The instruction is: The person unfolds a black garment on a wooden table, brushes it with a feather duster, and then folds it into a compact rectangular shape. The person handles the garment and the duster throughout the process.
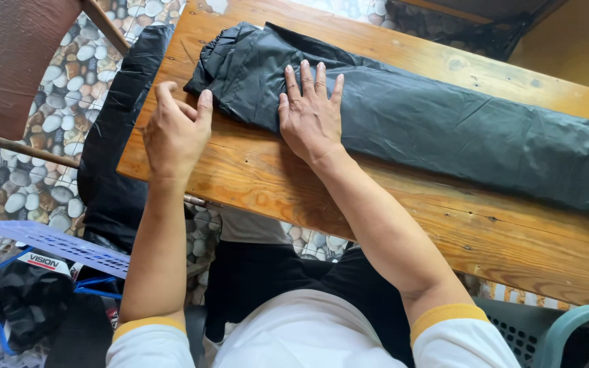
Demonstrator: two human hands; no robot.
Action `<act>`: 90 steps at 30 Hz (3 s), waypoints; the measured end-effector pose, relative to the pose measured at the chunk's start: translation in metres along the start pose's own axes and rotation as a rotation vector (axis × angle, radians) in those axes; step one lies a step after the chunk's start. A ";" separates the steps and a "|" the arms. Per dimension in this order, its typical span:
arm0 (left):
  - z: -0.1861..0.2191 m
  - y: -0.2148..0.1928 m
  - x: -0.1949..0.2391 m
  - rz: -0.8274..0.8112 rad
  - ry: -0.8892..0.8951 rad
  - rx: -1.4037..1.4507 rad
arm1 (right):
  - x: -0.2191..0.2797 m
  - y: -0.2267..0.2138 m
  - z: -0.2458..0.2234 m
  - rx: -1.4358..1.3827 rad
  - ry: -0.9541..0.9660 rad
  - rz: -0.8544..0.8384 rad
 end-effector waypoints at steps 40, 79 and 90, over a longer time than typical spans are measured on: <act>0.025 0.110 -0.007 0.154 0.036 0.750 | -0.003 -0.002 0.003 -0.156 0.032 -0.020; 0.086 0.095 0.033 0.119 0.637 0.068 | 0.022 -0.090 0.069 -0.479 -0.063 0.392; 0.089 0.074 0.040 -0.299 0.666 -0.009 | 0.054 -0.044 0.039 -0.123 -0.169 -0.058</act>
Point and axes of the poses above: each hand's wrist, its own x-axis away from the middle knuckle, its own y-axis out of the palm, z = x × y, the point moved 5 cm from there along -x, towards the middle knuckle, and after that the axes turned 3 degrees about -z, right-handed, at the moved point
